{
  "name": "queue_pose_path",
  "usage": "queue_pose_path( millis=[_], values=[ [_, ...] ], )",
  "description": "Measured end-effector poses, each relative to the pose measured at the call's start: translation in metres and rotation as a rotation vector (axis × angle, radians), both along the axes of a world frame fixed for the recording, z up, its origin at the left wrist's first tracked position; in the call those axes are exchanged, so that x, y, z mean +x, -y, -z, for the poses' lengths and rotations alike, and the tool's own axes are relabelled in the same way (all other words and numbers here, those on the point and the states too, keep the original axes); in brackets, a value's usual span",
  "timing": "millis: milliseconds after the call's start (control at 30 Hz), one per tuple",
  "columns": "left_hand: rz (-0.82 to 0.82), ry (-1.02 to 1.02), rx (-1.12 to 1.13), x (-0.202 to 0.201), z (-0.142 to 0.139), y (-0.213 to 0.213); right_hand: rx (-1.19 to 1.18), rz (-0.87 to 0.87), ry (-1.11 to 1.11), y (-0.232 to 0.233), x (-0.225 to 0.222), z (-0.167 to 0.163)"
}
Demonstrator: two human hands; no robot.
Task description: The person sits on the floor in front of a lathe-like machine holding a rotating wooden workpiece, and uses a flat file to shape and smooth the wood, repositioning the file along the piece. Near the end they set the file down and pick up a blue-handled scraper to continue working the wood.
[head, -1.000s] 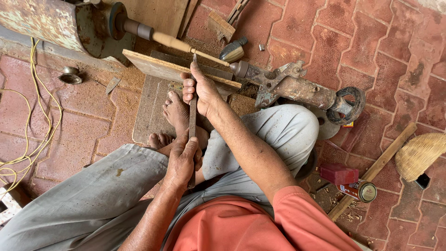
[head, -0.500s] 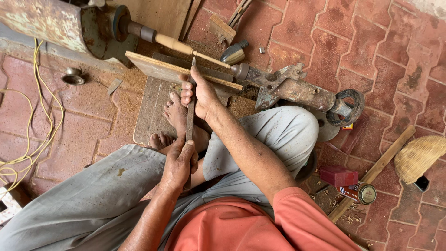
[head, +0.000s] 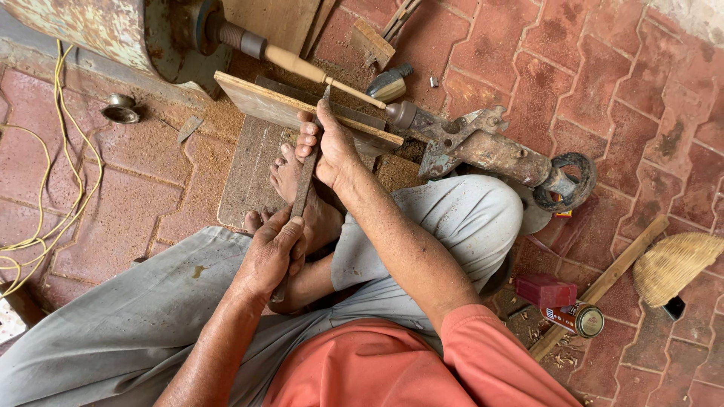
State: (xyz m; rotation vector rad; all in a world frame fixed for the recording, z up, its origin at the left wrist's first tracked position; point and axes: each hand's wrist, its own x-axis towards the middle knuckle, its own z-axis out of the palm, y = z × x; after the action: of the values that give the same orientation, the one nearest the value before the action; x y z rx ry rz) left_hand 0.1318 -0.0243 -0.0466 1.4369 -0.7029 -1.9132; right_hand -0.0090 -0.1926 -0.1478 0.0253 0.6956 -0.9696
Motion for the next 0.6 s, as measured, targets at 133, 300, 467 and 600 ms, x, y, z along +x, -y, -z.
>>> queue_pose_path(
  millis=[133, 300, 467, 600],
  values=[
    [0.002, -0.016, -0.015, 0.0, -0.002, 0.002, 0.009, 0.002, -0.02, 0.001, 0.0, 0.0],
    [-0.011, 0.002, 0.024, -0.003, -0.008, 0.003, 0.02, -0.008, -0.051, 0.002, 0.0, 0.001],
    [-0.073, 0.015, 0.055, -0.011, -0.008, 0.001, 0.016, -0.023, -0.045, 0.004, -0.002, 0.003],
    [-0.094, -0.01, 0.07, -0.016, -0.003, 0.001, 0.002, -0.032, -0.067, 0.004, -0.003, 0.005]
  ],
)
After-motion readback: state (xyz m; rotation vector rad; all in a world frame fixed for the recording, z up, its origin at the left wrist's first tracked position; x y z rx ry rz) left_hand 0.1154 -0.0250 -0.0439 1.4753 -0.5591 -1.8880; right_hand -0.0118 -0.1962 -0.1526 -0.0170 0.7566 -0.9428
